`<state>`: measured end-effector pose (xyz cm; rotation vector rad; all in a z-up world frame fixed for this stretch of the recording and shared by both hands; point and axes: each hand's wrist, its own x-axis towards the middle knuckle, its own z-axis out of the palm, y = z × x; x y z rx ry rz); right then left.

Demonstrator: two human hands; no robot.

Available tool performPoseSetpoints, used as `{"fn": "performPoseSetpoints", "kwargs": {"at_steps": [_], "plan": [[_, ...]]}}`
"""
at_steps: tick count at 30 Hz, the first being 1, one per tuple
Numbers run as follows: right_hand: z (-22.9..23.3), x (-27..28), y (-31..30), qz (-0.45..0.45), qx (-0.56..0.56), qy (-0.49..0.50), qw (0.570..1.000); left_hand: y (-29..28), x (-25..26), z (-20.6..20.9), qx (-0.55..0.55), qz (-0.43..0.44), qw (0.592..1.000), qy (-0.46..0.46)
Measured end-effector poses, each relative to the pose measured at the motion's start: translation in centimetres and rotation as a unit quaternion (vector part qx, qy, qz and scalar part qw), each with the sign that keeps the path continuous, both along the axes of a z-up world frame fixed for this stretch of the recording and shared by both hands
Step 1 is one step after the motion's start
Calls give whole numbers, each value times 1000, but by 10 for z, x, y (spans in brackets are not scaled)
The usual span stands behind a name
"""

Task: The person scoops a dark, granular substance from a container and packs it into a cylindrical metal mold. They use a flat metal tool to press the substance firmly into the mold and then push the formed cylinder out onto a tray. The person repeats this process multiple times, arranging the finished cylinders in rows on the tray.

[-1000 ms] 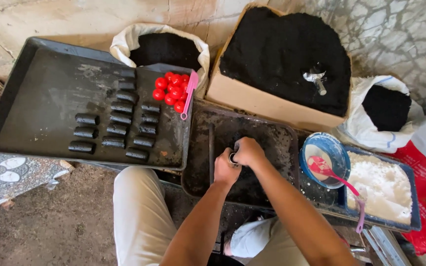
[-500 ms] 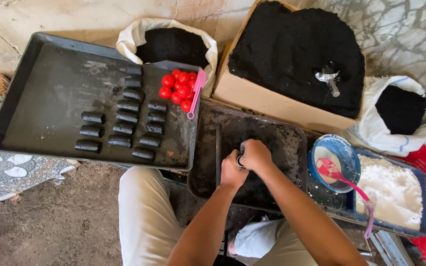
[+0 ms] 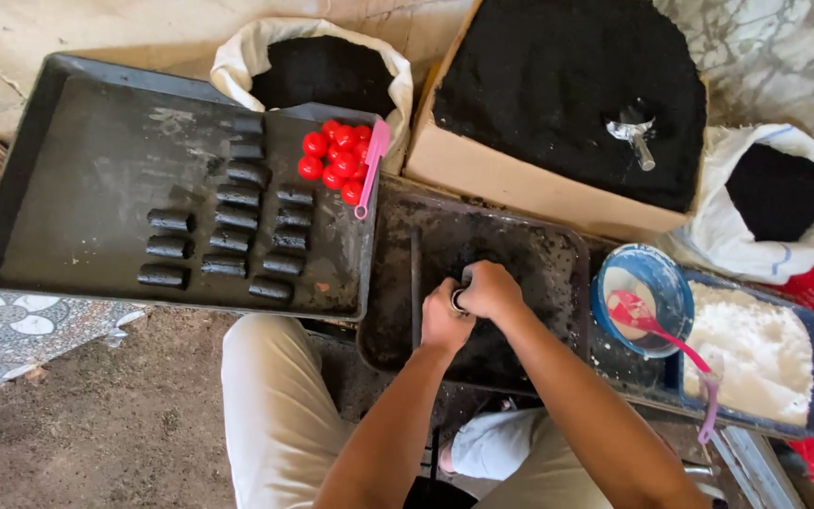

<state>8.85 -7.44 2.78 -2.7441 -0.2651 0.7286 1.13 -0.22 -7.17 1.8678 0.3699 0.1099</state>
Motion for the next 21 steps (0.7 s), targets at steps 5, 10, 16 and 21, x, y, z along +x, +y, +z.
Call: {"fn": "performPoseSetpoints", "kwargs": {"at_steps": [5, 10, 16, 21], "plan": [[54, -1, 8, 28, 1, 38, 999, 2, 1, 2, -3, 30, 999, -43], [90, 15, -36, -94, 140, -8, 986, 8, -3, 37, -3, 43, 998, -47], [57, 8, -61, -105, 114, -58, 986, 4, -3, 32, 4, 48, 998, -42], [35, 14, -52, -64, 162, -57, 983, 7, -3, 40, -20, 31, 999, -36]]}}
